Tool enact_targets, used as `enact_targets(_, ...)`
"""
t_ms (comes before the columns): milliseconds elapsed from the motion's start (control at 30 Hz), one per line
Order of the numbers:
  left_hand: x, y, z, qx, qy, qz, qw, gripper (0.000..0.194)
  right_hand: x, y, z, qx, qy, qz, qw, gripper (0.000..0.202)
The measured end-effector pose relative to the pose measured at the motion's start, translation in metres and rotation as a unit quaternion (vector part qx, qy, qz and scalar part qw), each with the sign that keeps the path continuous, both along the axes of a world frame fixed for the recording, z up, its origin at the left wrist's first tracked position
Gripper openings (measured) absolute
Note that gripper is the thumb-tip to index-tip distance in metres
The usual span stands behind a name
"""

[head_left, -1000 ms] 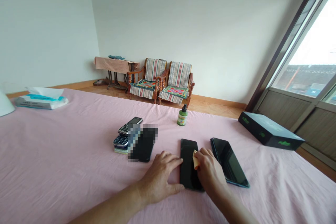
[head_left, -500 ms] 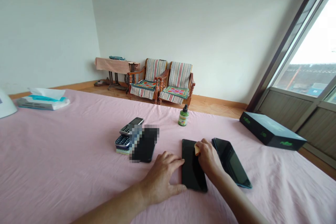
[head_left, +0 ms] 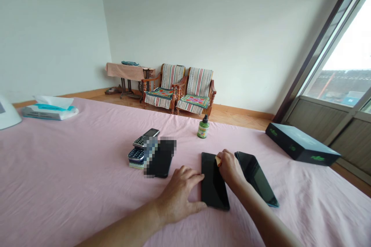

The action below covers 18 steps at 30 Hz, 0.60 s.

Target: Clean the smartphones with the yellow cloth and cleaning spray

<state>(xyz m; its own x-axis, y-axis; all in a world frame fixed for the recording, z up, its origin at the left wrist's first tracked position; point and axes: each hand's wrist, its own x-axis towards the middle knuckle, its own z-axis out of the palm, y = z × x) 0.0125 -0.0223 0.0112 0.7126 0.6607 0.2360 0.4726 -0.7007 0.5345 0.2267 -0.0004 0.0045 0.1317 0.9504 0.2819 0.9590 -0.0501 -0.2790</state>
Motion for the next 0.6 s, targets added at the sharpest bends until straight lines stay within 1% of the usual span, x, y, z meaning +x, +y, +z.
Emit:
enact_targets(100,-0.001,0.001,-0.001,0.003,0.001,0.001,1.000,0.066,0.000,-0.005,-0.002,0.002,0.003,0.006,1.000,0.028)
enact_targets(200,-0.001,0.000,-0.004,0.013,-0.004,0.002,1.000,0.068,0.000,-0.025,-0.007,0.001,0.015,0.025,1.000,0.030)
enact_targets(300,0.000,-0.004,-0.004,0.028,-0.002,0.007,1.000,0.067,-0.002,-0.043,-0.013,0.019,0.069,0.046,0.996,0.030)
enact_targets(367,0.000,-0.006,-0.003,0.035,0.006,0.018,0.999,0.065,-0.006,-0.048,-0.014,0.030,0.104,0.054,0.993,0.029)
enact_targets(467,-0.003,-0.006,-0.002,0.042,0.019,0.045,0.998,0.060,-0.017,-0.043,-0.010,0.026,0.113,0.065,0.991,0.029)
enact_targets(600,-0.008,-0.001,-0.007,0.039,0.017,0.068,0.997,0.060,-0.028,-0.018,0.000,0.007,0.075,0.069,0.995,0.030)
